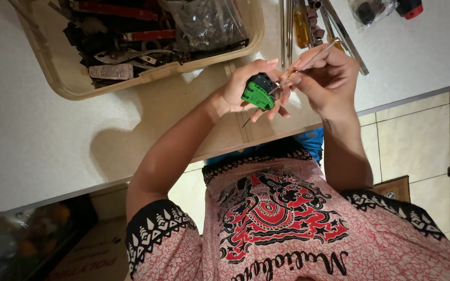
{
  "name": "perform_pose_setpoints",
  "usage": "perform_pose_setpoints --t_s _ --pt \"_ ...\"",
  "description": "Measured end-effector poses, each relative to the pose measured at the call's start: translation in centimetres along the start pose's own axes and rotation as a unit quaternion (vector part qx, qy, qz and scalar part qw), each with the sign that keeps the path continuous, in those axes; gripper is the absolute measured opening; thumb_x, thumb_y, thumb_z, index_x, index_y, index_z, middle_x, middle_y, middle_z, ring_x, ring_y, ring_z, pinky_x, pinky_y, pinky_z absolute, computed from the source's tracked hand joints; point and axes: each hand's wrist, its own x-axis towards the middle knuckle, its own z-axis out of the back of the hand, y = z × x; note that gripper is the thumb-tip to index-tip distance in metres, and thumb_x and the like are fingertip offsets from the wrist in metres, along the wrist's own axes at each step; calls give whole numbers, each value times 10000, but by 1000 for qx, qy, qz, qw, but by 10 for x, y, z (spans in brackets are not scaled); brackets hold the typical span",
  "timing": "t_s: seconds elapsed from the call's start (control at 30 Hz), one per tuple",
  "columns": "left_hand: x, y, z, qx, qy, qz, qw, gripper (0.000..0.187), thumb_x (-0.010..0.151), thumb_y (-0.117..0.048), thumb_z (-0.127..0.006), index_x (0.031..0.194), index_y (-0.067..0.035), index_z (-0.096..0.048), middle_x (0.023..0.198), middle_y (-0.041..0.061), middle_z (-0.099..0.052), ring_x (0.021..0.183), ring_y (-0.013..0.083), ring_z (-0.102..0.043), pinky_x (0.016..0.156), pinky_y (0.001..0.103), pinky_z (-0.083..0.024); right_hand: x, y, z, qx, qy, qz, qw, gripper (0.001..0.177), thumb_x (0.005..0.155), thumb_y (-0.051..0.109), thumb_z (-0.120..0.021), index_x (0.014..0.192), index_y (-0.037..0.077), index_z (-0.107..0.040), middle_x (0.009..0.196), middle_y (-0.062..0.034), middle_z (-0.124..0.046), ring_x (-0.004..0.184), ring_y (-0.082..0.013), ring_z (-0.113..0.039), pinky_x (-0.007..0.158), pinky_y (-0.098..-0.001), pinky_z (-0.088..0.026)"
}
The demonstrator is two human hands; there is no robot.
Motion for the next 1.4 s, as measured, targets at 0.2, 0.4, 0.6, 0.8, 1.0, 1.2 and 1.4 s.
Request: perform_pose_setpoints --t_s 0.2,0.4,0.6,0.8,1.0,1.2,1.4 --pt "-1 2 1 7 -9 -4 1000 764 1030 -583 -408 1113 151 -602 939 203 -652 663 298 -695 804 414 -659 -1 -2 1 -43 7 -1 999 147 1018 -155 -663 1106 -52 -604 986 -169 -718 891 -178 -725 766 -313 -623" --pt "-1 2 3 4 2 -2 1000 780 1043 -589 -421 1041 166 -618 911 211 -659 637 298 -682 913 444 -664 -4 -2 2 -80 11 8 997 162 1026 -162 -673 1117 -48 -603 990 -161 -712 938 -174 -728 840 -302 -617" --pt "-2 4 4 -13 4 4 1000 728 1048 -570 -428 1129 133 -601 921 213 -657 633 294 -680 962 443 -676 -1 -3 2 -96 25 16 995 141 1036 -162 -666 1110 -56 -610 982 -169 -711 897 -167 -721 802 -289 -612" --pt "1 6 5 28 -8 22 999 753 1017 -593 -435 1186 122 -597 1012 236 -663 737 301 -727 607 342 -628 1 -1 2 -112 57 1 992 114 1006 -156 -662 1075 -69 -637 980 -179 -722 730 -147 -713 583 -265 -589" --pt "2 8 8 37 4 38 999 756 1005 -591 -428 1178 125 -595 1042 251 -669 746 320 -731 576 352 -623 1 -9 9 -119 94 18 988 132 1001 -167 -662 1078 -61 -676 982 -203 -728 724 -160 -711 556 -267 -562" --pt "4 9 6 -16 -3 23 1000 743 1075 -563 -409 1081 154 -600 1030 262 -656 673 338 -690 895 489 -670 -9 -9 -7 -75 -9 31 997 658 1023 -164 -710 1540 39 -357 992 -154 -706 854 -173 -728 630 -274 -615" --pt "5 4 -3 -15 -18 23 999 673 1067 -532 -400 1107 114 -588 1031 223 -659 629 326 -681 880 523 -662 -11 -15 3 -95 0 66 993 659 1051 -191 -722 1511 88 -340 988 -135 -693 889 -169 -714 647 -269 -584"
